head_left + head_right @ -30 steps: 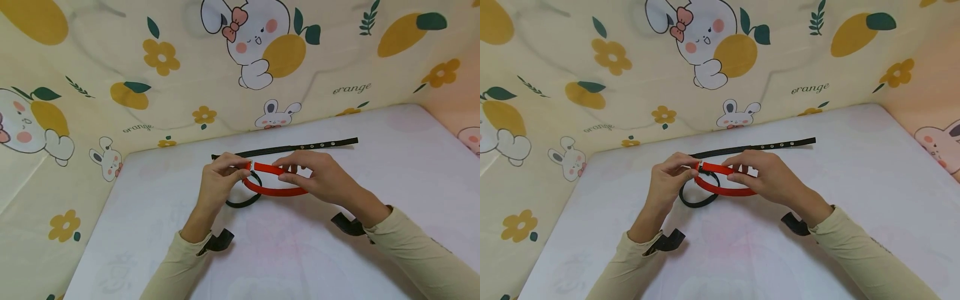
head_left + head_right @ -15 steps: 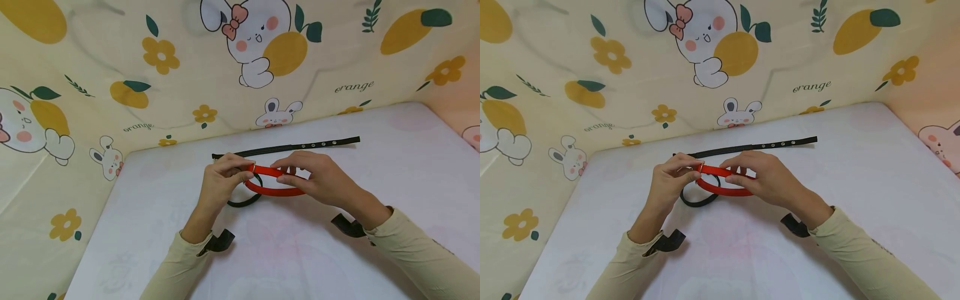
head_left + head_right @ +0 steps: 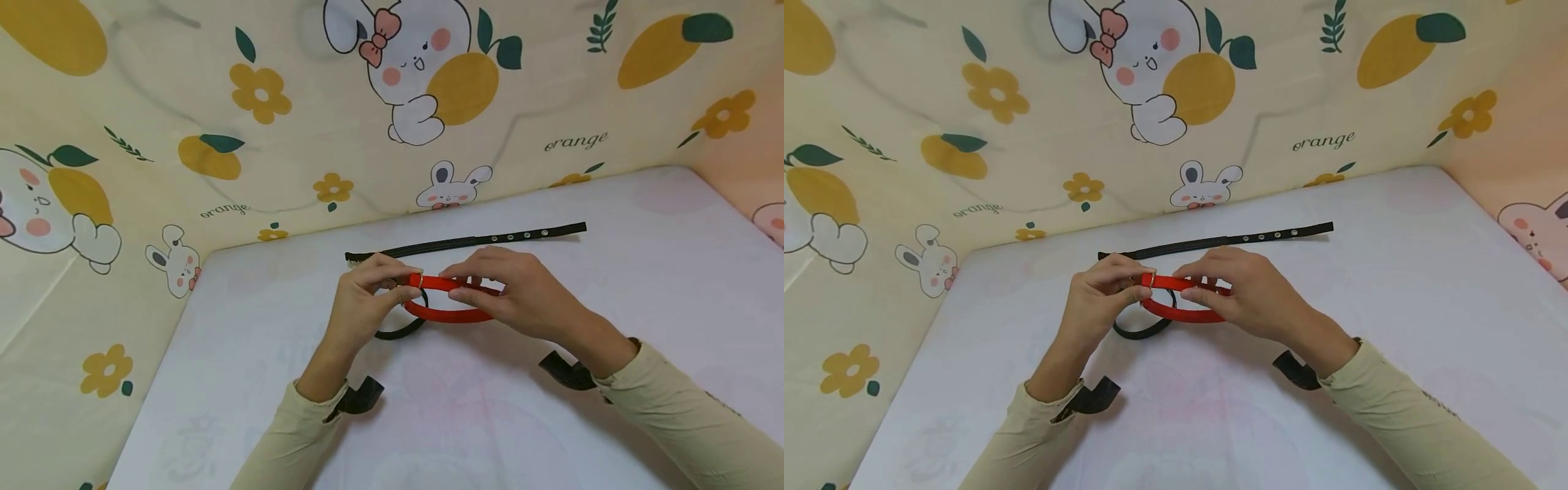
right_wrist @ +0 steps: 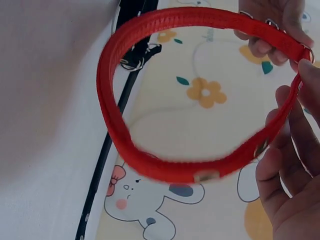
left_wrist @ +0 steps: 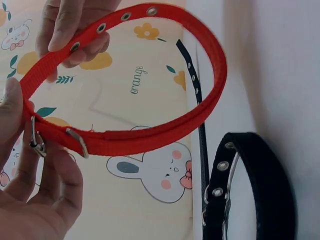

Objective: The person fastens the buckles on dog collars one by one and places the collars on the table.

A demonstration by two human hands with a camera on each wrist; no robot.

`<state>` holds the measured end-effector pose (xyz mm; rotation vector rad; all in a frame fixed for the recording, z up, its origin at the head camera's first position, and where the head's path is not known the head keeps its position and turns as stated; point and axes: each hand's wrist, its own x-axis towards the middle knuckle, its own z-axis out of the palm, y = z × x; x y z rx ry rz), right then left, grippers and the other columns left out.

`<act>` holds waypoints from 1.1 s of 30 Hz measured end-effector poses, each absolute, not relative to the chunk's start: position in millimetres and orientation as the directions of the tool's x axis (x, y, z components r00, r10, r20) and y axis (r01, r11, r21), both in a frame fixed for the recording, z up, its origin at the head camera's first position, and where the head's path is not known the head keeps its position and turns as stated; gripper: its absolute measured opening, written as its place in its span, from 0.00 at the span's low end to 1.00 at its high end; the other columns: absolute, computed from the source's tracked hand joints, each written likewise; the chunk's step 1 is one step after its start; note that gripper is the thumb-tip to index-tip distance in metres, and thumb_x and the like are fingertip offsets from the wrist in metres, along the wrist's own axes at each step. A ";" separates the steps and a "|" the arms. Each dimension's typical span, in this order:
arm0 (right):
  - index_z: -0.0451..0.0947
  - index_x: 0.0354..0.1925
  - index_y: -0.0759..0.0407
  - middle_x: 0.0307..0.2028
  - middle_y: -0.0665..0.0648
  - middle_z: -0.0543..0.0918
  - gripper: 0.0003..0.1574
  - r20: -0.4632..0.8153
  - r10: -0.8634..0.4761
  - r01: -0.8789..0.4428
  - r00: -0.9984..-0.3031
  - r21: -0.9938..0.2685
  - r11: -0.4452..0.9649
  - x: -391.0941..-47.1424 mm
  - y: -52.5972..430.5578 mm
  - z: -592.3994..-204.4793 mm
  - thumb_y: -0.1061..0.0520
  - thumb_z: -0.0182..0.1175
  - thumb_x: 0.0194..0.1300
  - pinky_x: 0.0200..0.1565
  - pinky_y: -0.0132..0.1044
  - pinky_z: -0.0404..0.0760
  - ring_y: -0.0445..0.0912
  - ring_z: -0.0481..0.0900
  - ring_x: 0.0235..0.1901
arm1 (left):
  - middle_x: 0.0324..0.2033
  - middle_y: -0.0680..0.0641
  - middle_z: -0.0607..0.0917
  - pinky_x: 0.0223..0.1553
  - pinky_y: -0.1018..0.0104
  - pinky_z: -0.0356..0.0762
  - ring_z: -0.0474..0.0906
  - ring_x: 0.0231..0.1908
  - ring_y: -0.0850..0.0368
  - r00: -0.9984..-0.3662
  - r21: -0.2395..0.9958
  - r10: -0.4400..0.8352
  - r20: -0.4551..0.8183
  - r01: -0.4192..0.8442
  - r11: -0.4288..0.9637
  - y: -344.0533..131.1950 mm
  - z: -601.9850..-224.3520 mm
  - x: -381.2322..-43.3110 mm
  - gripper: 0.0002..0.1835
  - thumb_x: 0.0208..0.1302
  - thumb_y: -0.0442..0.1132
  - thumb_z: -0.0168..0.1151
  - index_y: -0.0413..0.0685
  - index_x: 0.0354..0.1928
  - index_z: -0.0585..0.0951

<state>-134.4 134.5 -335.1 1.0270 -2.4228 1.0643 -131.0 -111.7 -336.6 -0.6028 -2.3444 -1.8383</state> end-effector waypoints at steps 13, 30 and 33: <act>0.87 0.45 0.45 0.36 0.40 0.85 0.16 0.500 -0.473 -0.688 -0.725 -0.559 0.464 -131.9 130.7 -336.1 0.56 0.75 0.56 0.32 0.29 0.77 0.33 0.77 0.35 | 0.36 0.44 0.89 0.42 0.66 0.78 0.81 0.36 0.57 -0.939 0.908 0.243 0.243 0.308 0.284 -106.8 -337.6 -127.1 0.13 0.53 0.33 0.76 0.44 0.42 0.89; 0.86 0.46 0.49 0.38 0.42 0.86 0.19 0.507 -0.482 -0.698 -0.715 -0.560 0.446 -131.4 128.8 -338.3 0.57 0.76 0.54 0.35 0.28 0.81 0.34 0.78 0.36 | 0.39 0.48 0.90 0.45 0.58 0.82 0.83 0.44 0.58 -0.955 0.924 0.239 0.173 0.242 0.297 -99.1 -336.3 -122.5 0.11 0.54 0.37 0.76 0.48 0.41 0.90; 0.85 0.48 0.50 0.39 0.43 0.86 0.20 0.444 -0.483 -0.655 -0.755 -0.557 0.511 -132.4 133.2 -335.8 0.55 0.75 0.55 0.37 0.31 0.83 0.34 0.78 0.36 | 0.39 0.47 0.91 0.44 0.60 0.83 0.83 0.44 0.57 -0.962 0.934 0.213 0.169 0.226 0.276 -100.7 -335.5 -124.1 0.11 0.54 0.35 0.76 0.46 0.41 0.90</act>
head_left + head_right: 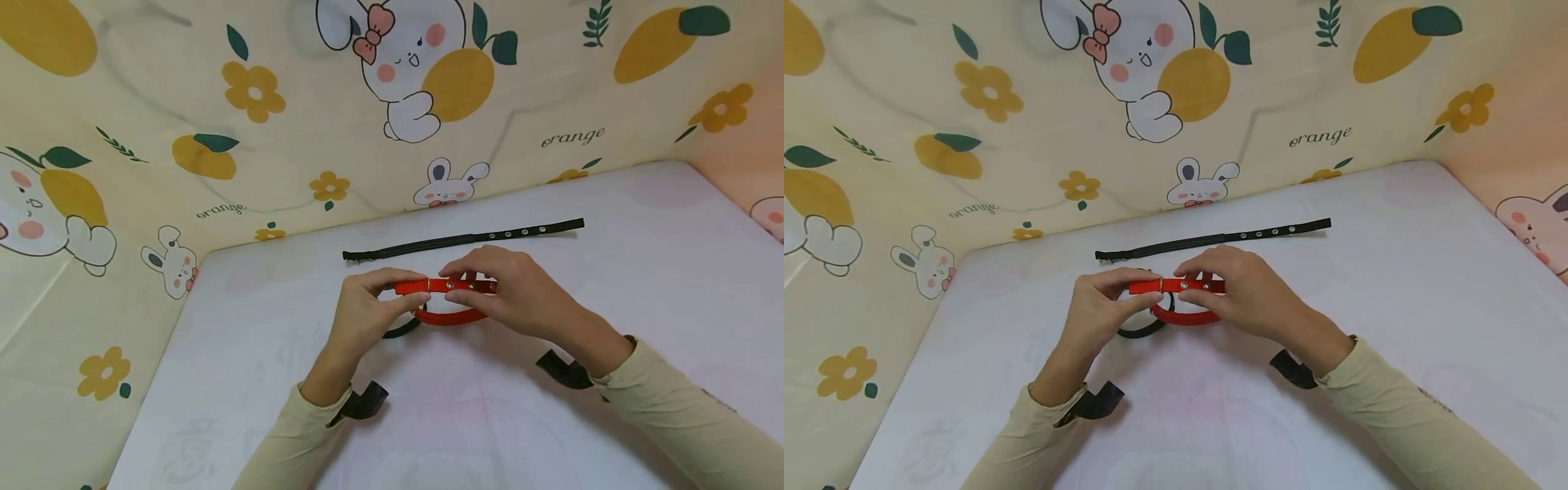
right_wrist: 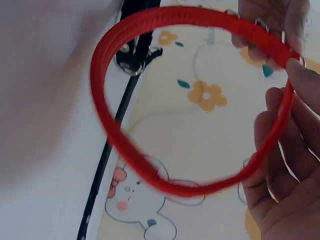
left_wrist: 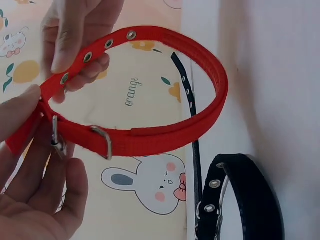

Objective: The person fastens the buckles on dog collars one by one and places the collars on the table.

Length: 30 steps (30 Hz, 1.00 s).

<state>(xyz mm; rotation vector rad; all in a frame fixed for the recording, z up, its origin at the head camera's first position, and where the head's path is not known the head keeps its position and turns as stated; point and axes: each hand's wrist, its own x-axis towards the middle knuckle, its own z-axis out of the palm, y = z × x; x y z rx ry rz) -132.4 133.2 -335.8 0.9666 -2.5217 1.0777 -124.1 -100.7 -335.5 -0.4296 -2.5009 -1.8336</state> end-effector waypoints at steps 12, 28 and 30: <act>0.85 0.47 0.43 0.39 0.39 0.85 0.15 0.389 -0.459 -0.600 -0.799 -0.558 0.573 -138.6 146.4 -325.8 0.53 0.72 0.60 0.37 0.31 0.79 0.33 0.77 0.38 | 0.39 0.41 0.89 0.52 0.60 0.78 0.83 0.41 0.56 -0.967 0.966 0.197 0.163 0.197 0.169 -109.1 -332.7 -128.8 0.13 0.57 0.33 0.73 0.42 0.45 0.88; 0.86 0.47 0.45 0.38 0.41 0.85 0.17 0.439 -0.497 -0.662 -0.749 -0.540 0.520 -134.7 140.8 -327.4 0.56 0.73 0.58 0.35 0.29 0.78 0.33 0.77 0.36 | 0.44 0.43 0.87 0.45 0.62 0.83 0.81 0.46 0.53 -0.954 0.965 0.255 0.156 0.203 0.169 -106.0 -337.9 -128.6 0.12 0.59 0.33 0.71 0.41 0.46 0.86; 0.85 0.49 0.46 0.38 0.41 0.85 0.19 0.454 -0.512 -0.683 -0.729 -0.527 0.506 -134.4 140.5 -328.1 0.56 0.73 0.58 0.35 0.29 0.78 0.33 0.77 0.36 | 0.44 0.42 0.87 0.44 0.63 0.84 0.81 0.45 0.53 -0.953 0.966 0.265 0.147 0.196 0.170 -105.3 -336.9 -127.6 0.12 0.59 0.33 0.71 0.41 0.46 0.86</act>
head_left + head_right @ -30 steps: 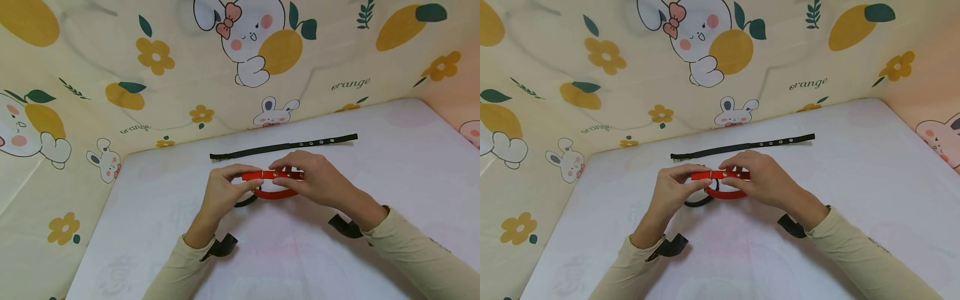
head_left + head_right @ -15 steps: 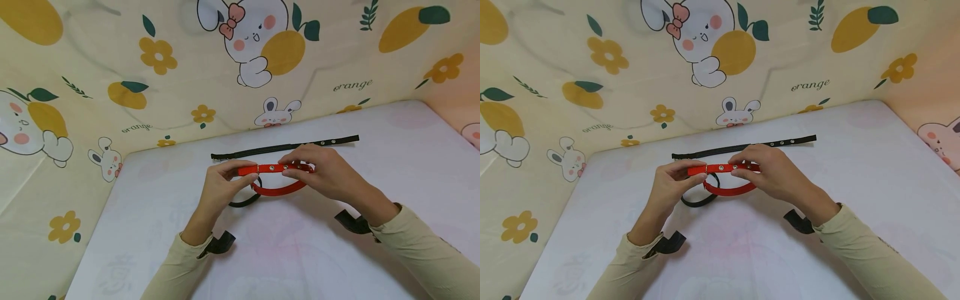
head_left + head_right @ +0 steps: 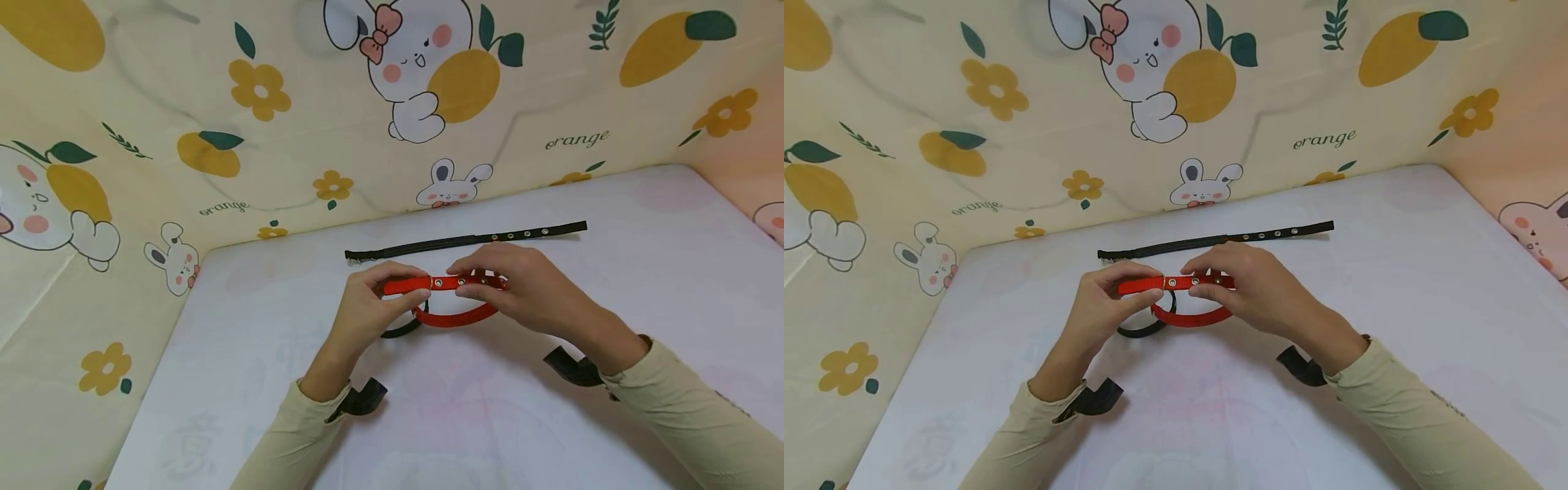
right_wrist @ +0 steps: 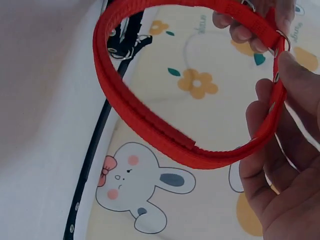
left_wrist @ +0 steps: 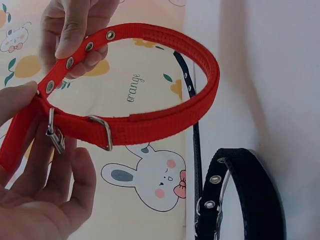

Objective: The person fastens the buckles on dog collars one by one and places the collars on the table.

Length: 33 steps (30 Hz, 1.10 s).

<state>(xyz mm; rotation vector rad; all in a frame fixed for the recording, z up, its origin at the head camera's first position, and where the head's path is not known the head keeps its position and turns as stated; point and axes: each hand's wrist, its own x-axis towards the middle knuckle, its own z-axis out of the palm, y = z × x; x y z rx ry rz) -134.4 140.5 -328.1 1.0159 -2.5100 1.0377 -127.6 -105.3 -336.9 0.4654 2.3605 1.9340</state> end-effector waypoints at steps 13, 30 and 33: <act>0.80 0.57 0.41 0.46 0.41 0.84 0.28 0.462 -0.651 -0.792 -0.602 -0.446 0.417 -135.9 138.4 -330.6 0.63 0.68 0.62 0.40 0.31 0.82 0.33 0.80 0.44 | 0.43 0.40 0.88 0.38 0.65 0.84 0.83 0.41 0.54 -0.947 0.967 0.280 0.157 0.206 0.153 -104.2 -337.4 -126.3 0.13 0.59 0.32 0.72 0.40 0.47 0.86; 0.78 0.55 0.45 0.44 0.41 0.82 0.23 0.409 -0.616 -0.730 -0.673 -0.502 0.464 -135.7 138.1 -333.0 0.61 0.68 0.62 0.37 0.29 0.80 0.35 0.78 0.40 | 0.46 0.43 0.87 0.51 0.59 0.80 0.83 0.44 0.52 -0.950 0.965 0.284 0.128 0.185 0.185 -106.2 -336.6 -128.3 0.24 0.56 0.31 0.73 0.50 0.56 0.81; 0.77 0.56 0.47 0.46 0.42 0.82 0.26 0.436 -0.586 -0.723 -0.683 -0.516 0.459 -137.3 141.0 -332.6 0.62 0.69 0.61 0.40 0.30 0.81 0.35 0.79 0.41 | 0.46 0.43 0.86 0.54 0.56 0.79 0.81 0.47 0.53 -0.958 0.966 0.267 0.103 0.160 0.203 -108.2 -338.1 -130.7 0.23 0.56 0.32 0.74 0.49 0.55 0.81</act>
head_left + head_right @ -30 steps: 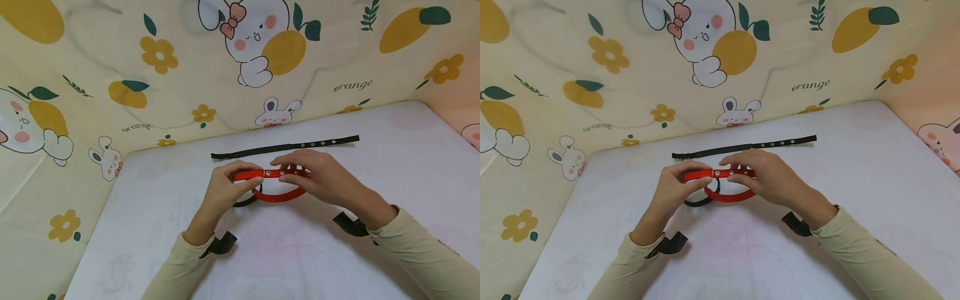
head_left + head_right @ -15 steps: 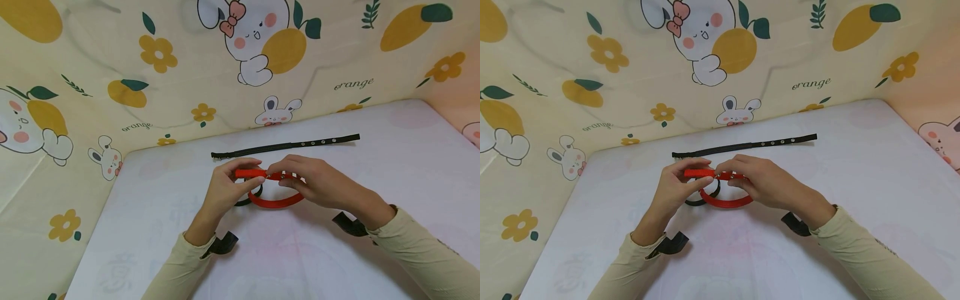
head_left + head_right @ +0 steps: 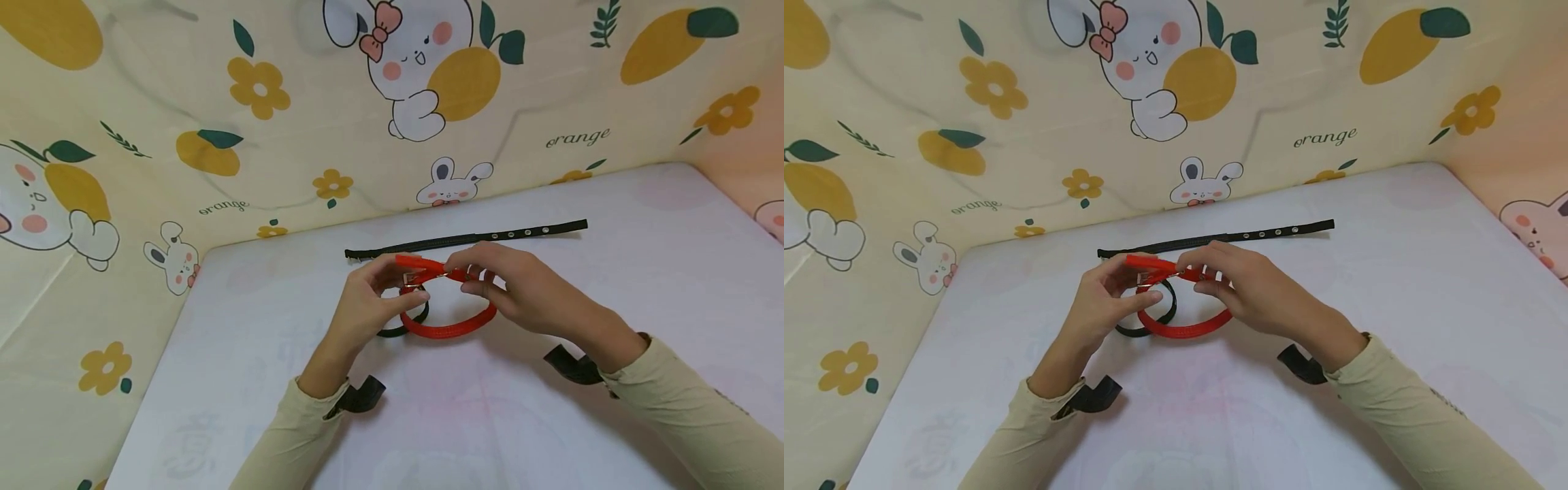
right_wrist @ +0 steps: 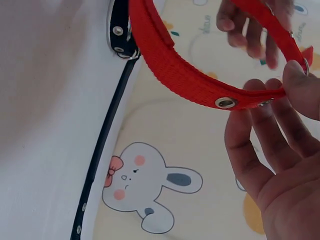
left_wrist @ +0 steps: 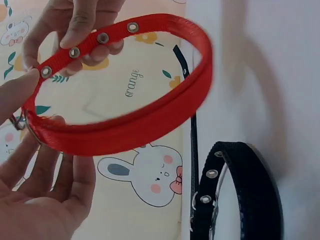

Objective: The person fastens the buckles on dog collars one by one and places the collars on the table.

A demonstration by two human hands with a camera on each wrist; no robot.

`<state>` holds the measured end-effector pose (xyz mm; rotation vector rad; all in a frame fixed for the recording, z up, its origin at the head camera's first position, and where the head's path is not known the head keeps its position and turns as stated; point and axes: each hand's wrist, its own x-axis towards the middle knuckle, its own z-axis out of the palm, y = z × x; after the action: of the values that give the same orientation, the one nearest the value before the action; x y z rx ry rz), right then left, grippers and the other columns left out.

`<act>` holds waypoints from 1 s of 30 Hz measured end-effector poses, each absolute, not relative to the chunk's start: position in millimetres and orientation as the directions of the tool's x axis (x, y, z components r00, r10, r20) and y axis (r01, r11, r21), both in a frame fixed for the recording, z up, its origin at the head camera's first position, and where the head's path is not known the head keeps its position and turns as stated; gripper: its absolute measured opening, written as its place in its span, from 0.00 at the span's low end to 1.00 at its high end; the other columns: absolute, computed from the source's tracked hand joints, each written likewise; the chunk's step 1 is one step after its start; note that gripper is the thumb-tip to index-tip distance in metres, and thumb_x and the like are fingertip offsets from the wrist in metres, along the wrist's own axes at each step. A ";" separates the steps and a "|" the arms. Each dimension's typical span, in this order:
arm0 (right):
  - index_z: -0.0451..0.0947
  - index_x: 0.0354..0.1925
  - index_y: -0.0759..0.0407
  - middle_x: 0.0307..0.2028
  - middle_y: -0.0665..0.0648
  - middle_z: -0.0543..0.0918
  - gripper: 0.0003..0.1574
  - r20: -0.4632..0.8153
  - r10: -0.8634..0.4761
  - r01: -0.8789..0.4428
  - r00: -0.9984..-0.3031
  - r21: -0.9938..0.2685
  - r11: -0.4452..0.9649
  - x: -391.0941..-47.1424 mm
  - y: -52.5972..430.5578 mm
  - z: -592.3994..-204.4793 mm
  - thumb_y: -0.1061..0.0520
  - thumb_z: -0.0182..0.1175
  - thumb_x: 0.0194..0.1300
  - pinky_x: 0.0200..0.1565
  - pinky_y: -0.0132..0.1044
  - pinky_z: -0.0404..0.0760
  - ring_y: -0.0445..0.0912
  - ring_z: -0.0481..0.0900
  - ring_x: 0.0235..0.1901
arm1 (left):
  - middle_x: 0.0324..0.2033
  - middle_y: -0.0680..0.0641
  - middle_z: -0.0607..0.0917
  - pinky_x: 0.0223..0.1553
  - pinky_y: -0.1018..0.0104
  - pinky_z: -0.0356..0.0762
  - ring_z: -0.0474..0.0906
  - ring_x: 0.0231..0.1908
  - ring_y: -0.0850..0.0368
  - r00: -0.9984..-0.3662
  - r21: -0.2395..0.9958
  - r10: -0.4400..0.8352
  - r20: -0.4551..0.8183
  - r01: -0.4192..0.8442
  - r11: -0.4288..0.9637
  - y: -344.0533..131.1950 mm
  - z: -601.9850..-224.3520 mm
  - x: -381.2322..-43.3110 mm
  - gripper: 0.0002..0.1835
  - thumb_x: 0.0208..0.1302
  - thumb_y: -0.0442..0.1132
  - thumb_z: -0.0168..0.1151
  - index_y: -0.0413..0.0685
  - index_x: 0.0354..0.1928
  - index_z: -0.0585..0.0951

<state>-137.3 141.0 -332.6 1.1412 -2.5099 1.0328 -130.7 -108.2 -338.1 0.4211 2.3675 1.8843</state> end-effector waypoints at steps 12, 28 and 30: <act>0.74 0.57 0.48 0.50 0.43 0.81 0.23 0.399 -0.559 -0.671 -0.726 -0.586 0.453 -141.1 143.5 -335.0 0.61 0.66 0.65 0.45 0.30 0.80 0.35 0.79 0.42 | 0.45 0.44 0.87 0.46 0.66 0.81 0.82 0.46 0.55 -0.988 0.980 0.145 0.053 0.079 0.182 -106.9 -340.6 -130.0 0.18 0.59 0.35 0.72 0.47 0.52 0.85; 0.74 0.56 0.46 0.47 0.42 0.82 0.22 0.330 -0.553 -0.613 -0.765 -0.638 0.467 -139.5 139.2 -337.7 0.56 0.67 0.65 0.43 0.33 0.81 0.34 0.79 0.42 | 0.44 0.46 0.89 0.51 0.57 0.81 0.84 0.46 0.55 -0.986 0.966 0.115 0.119 0.142 0.218 -101.3 -341.3 -128.2 0.17 0.57 0.35 0.74 0.48 0.49 0.87; 0.74 0.55 0.46 0.47 0.41 0.81 0.22 0.322 -0.554 -0.608 -0.768 -0.639 0.471 -139.0 138.3 -337.6 0.55 0.67 0.65 0.44 0.34 0.81 0.34 0.79 0.42 | 0.43 0.46 0.89 0.50 0.58 0.81 0.83 0.46 0.55 -0.988 0.966 0.105 0.117 0.138 0.220 -100.9 -340.7 -127.5 0.16 0.57 0.35 0.74 0.48 0.49 0.87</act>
<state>-139.0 138.3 -337.6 1.0413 -2.6335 1.1894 -127.5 -100.9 -340.7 0.2468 2.4739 1.9630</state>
